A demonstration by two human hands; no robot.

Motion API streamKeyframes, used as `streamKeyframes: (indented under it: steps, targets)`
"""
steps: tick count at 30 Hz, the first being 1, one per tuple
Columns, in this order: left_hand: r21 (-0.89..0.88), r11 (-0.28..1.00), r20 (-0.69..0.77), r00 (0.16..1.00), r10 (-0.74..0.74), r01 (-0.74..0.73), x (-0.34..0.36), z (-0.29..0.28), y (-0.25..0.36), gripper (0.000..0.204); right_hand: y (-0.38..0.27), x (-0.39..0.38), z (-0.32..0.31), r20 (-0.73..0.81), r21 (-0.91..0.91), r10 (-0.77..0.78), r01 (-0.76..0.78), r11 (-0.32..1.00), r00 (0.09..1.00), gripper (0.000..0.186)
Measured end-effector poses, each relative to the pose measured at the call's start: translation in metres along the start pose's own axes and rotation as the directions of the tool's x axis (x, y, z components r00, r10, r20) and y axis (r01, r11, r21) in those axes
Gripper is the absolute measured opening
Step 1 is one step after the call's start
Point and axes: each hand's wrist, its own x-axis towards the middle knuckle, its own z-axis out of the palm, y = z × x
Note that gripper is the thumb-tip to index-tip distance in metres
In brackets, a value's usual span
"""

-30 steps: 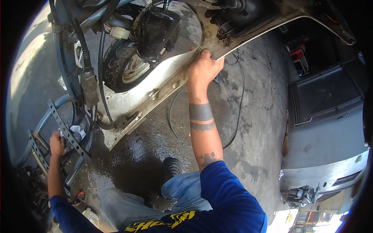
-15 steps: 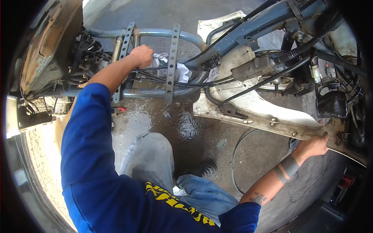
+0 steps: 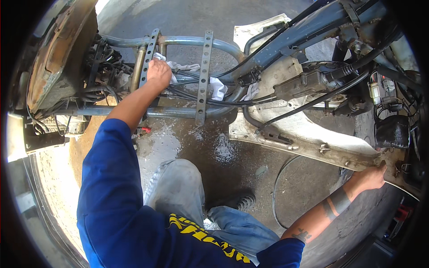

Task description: Clean the internal frame and components of a partially disassembled motorcycle.

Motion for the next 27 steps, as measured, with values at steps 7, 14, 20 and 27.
streamKeyframes:
  steps: [7, 14, 20, 27]
  targets:
    - [-0.86, 0.365, 0.122, 0.837, -0.534, 0.357, 0.008, 0.028, 0.014, 0.055, -0.004, -0.007, 0.009, -0.011, 0.005, 0.006, -0.006, 1.0, 1.0, 0.037]
    - [-0.823, 0.444, 0.015, 0.794, -0.608, 0.355, 0.03, 0.018, 0.011, 0.029, -0.005, -0.006, 0.007, -0.042, -0.03, -0.001, 0.0, 1.0, 0.999, 0.037]
    - [-0.442, 0.894, -0.315, 0.92, -0.235, 0.077, 0.045, 0.023, -0.003, 0.02, 0.011, 0.001, 0.002, 0.007, 0.071, -0.166, 0.165, 0.984, 0.986, 0.042]
    - [-0.318, 0.948, -0.364, 0.924, -0.117, -0.005, 0.065, 0.024, -0.017, 0.016, -0.001, -0.011, 0.007, 0.031, 0.164, -0.13, 0.123, 0.979, 0.991, 0.045]
